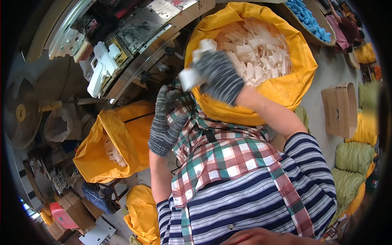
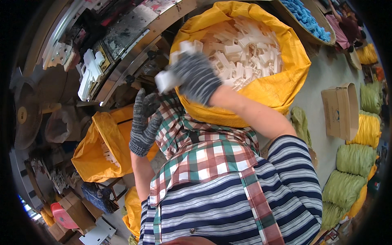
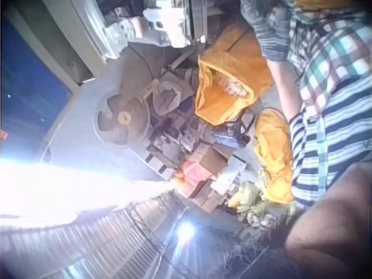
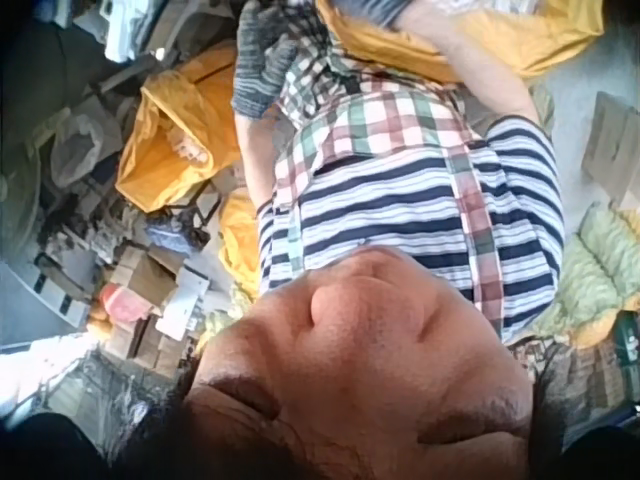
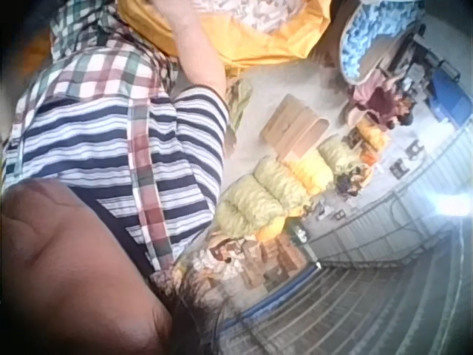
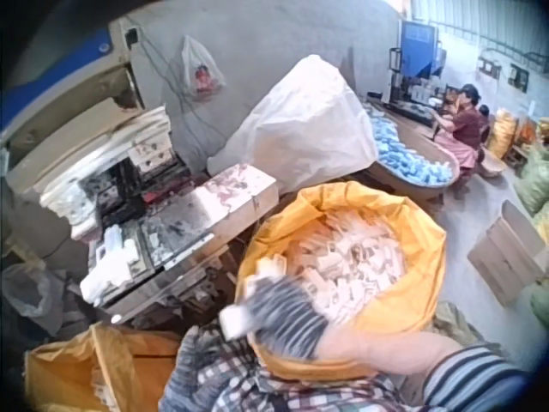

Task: Inspecting white plastic components and sorting them between containers at a workstation.

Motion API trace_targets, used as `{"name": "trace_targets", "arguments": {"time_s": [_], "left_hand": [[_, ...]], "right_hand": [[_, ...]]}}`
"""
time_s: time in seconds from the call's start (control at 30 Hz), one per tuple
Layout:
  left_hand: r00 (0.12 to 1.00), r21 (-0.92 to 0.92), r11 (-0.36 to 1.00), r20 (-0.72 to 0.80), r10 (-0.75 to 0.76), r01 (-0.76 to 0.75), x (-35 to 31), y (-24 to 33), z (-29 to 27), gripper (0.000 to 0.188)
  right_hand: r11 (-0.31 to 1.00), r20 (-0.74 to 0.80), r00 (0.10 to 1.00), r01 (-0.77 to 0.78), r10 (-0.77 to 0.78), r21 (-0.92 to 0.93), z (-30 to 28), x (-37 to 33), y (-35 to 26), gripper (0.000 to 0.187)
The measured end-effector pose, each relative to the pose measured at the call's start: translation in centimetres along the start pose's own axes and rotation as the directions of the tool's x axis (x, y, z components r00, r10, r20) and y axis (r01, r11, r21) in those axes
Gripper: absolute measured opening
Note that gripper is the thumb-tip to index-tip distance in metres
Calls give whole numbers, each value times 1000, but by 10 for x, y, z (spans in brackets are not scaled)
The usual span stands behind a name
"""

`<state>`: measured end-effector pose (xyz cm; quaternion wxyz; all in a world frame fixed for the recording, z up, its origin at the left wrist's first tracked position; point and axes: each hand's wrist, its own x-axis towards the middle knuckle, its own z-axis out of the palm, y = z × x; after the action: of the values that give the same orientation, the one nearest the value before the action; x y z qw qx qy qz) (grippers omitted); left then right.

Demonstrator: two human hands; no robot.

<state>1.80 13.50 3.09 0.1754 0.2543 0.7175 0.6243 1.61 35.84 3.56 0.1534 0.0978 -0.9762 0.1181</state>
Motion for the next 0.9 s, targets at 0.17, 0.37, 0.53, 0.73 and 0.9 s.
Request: {"name": "trace_targets", "arguments": {"time_s": [0.17,0.37,0.53,0.73,0.9], "left_hand": [[941,-312,950,-324,-101,-5,12,-12,5,50],[876,-763,639,-370,-311,-95,-8,-6,-22,44],[863,-693,716,-410,-295,-84,-6,7,-23,45],[524,799,601,-500,689,-29,44,21,-93,44],[903,915,294,-351,246,276,83,56,-149,53]], "right_hand": [[969,-121,979,183,-164,166,5,-2,-66,35],[873,-124,987,147,-101,466,-20,-11,-44,35],[818,-172,961,276,-218,505,-21,6,-41,34],[739,-157,984,171,-89,651,-41,20,2,40],[687,-72,989,139,-125,714,-44,28,-6,45]]}}
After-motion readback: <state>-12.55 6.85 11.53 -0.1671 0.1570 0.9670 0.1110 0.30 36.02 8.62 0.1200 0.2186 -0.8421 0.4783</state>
